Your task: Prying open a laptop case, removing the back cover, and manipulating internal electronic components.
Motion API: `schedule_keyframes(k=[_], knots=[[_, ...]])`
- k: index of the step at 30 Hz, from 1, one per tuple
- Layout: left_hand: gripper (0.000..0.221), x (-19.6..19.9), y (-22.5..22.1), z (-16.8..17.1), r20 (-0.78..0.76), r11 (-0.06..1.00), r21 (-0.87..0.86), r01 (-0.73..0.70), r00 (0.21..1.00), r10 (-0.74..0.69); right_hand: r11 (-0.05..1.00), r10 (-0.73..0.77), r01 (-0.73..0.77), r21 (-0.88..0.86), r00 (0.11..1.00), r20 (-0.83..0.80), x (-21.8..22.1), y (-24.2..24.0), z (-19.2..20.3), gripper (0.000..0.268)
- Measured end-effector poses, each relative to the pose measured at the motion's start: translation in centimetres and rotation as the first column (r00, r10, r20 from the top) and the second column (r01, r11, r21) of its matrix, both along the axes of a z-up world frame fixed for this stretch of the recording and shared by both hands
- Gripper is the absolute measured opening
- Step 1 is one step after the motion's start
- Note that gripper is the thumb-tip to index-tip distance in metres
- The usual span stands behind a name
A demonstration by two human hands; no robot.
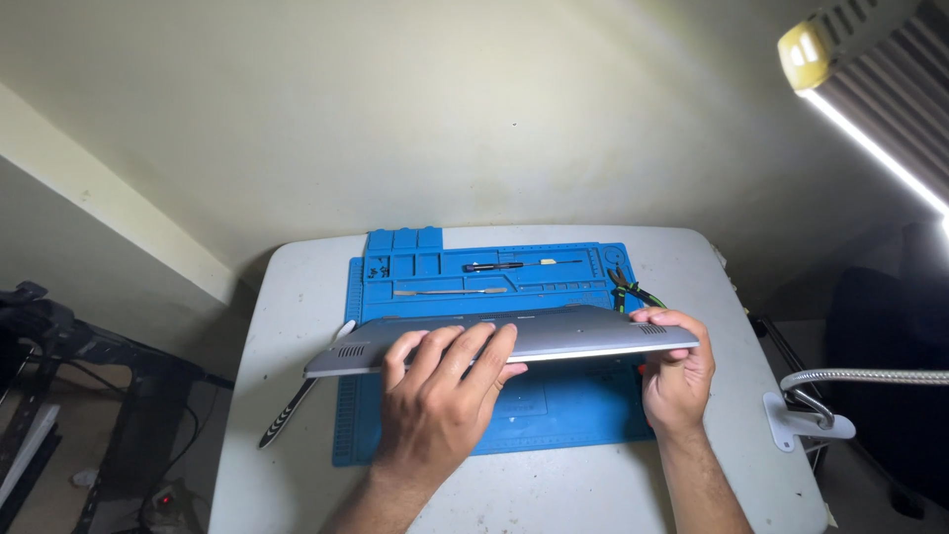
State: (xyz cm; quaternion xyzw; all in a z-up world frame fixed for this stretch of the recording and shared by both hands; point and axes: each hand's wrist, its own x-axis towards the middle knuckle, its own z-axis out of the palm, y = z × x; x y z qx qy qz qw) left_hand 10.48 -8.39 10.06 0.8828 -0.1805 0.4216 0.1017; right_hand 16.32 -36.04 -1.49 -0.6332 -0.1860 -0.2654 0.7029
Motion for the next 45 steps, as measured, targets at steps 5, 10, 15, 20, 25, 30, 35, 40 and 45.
schedule_keyframes(k=[5,10,15,20,25,30,35,40,45], knots=[[0.038,-1.6,6.2,0.1,0.002,0.985,-0.16,0.061,0.998,-0.061,0.999,0.005,-0.003,0.047,0.999,-0.04,1.2,0.2,0.3,0.051],[0.048,-1.8,11.9,-2.6,-0.226,0.673,-0.739,0.035,0.928,-0.296,0.994,0.051,-0.045,0.098,0.997,-0.056,2.7,-0.2,-0.7,0.047],[0.041,0.1,11.6,-3.8,-0.162,0.569,-0.806,0.161,0.865,-0.475,0.992,-0.008,0.018,0.122,0.996,-0.088,2.9,0.0,-0.6,0.051],[0.042,1.7,11.9,-7.0,-0.039,0.553,-0.804,0.218,0.909,-0.415,0.994,-0.009,0.016,0.107,0.998,-0.063,3.2,0.0,-0.7,0.049],[0.045,3.2,12.6,-9.8,-0.143,0.471,-0.868,0.156,0.83,-0.539,0.987,-0.001,0.011,0.158,0.998,-0.062,4.4,0.2,-1.4,0.057],[0.031,4.8,13.7,-15.3,-0.16,0.572,-0.814,0.099,0.909,-0.386,0.979,0.098,-0.059,0.194,0.976,-0.197,4.9,0.1,-5.3,0.031],[0.031,5.6,13.2,-15.9,-0.121,0.455,-0.89,0.045,0.936,-0.329,0.998,-0.053,0.058,0.021,0.981,-0.187,5.5,0.7,-5.7,0.034],[0.028,4.5,12.6,-12.5,-0.141,0.444,-0.896,-0.006,0.951,-0.274,0.994,-0.076,0.088,0.066,0.981,-0.178,7.0,0.1,-7.1,0.033],[0.014,4.7,13.3,-13.8,-0.212,0.428,-0.899,-0.096,0.95,-0.231,0.992,-0.061,0.082,0.093,0.976,-0.208,7.2,-0.3,-8.1,0.032]])
